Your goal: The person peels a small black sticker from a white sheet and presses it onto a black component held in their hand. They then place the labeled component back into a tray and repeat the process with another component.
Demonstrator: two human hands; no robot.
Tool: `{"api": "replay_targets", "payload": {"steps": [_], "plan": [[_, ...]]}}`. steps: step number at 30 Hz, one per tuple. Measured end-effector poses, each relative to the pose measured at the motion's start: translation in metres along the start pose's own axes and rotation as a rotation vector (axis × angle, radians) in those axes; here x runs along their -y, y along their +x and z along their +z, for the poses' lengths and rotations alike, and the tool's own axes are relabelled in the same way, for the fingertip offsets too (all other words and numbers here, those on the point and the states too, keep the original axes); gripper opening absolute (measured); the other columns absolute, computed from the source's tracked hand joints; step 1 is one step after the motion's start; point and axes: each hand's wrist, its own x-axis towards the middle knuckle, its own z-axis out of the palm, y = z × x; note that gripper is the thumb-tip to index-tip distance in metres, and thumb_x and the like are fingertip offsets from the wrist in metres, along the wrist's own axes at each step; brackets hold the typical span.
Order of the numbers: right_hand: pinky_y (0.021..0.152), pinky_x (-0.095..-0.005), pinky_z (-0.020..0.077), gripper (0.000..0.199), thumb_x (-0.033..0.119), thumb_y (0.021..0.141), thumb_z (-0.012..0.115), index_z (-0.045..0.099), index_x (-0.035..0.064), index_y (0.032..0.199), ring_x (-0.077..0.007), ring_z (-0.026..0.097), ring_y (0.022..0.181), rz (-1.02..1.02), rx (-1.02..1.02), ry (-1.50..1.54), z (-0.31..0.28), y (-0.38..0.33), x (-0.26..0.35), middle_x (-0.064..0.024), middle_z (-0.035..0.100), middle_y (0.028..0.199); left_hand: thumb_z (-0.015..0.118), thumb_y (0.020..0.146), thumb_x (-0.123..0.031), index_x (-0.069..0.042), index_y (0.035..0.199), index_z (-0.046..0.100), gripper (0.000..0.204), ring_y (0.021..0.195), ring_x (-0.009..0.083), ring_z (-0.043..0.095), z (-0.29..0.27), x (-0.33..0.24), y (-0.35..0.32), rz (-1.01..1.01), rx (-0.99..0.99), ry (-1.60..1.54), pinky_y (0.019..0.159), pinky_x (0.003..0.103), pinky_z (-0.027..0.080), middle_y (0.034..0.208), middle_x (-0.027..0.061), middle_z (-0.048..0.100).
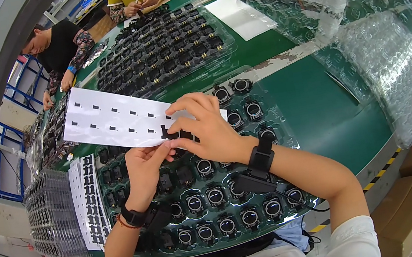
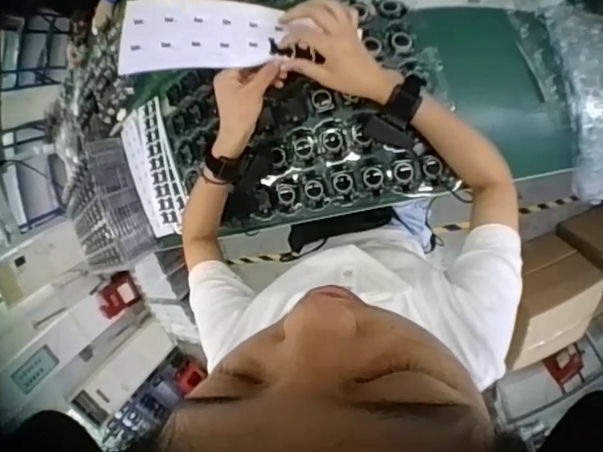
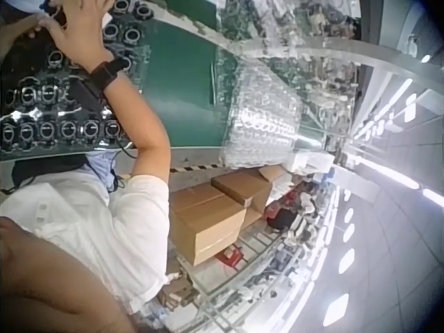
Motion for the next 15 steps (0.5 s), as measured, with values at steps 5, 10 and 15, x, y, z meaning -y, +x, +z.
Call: {"api": "replay_targets", "payload": {"steps": [5, 10, 15], "plan": [[0.095, -0.0416, 0.0272, 0.019, 0.015, 0.072, 0.073, 0.062, 0.0125, 0.087, -0.0282, 0.041, 0.117, -0.029, -0.002, 0.022, 0.002, 0.000, -0.001, -0.0018, 0.052, 0.123, 0.064, 0.085, -0.002, 0.007, 0.099, 0.063, 0.017, 0.072, 0.0108, 0.062, -0.003, 0.002, -0.001, 0.014, -0.012, 0.076, 0.061, 0.022, 0.051, 0.085, 0.0100, 0.066], [0.097, -0.0426, 0.0263, 0.013, 0.010, 0.075, 0.069, 0.059, 0.0105, 0.083, -0.0291, 0.039, 0.119, 0.023, 0.020, 0.092, 0.000, 0.001, 0.004, -0.0032, 0.051, 0.124, 0.064, 0.084, -0.001, 0.007, 0.101, 0.061, 0.020, 0.078, 0.0115, 0.063, -0.002, 0.004, -0.001, -0.011, -0.011, 0.046, 0.069, 0.023, 0.053, 0.090, 0.0103, 0.066], [0.099, -0.0438, 0.0248, 0.011, 0.008, 0.077, 0.065, 0.057, 0.0088, 0.085, -0.0308, 0.037, 0.121, 0.018, 0.068, 0.123, 0.003, 0.000, 0.002, -0.0050, 0.049, 0.126, 0.064, 0.083, 0.003, 0.008, 0.104, 0.059, 0.023, 0.088, 0.0136, 0.063, 0.006, 0.003, -0.001, 0.062, -0.023, -0.069, 0.081, 0.026, 0.052, 0.098, 0.0117, 0.065]]}}
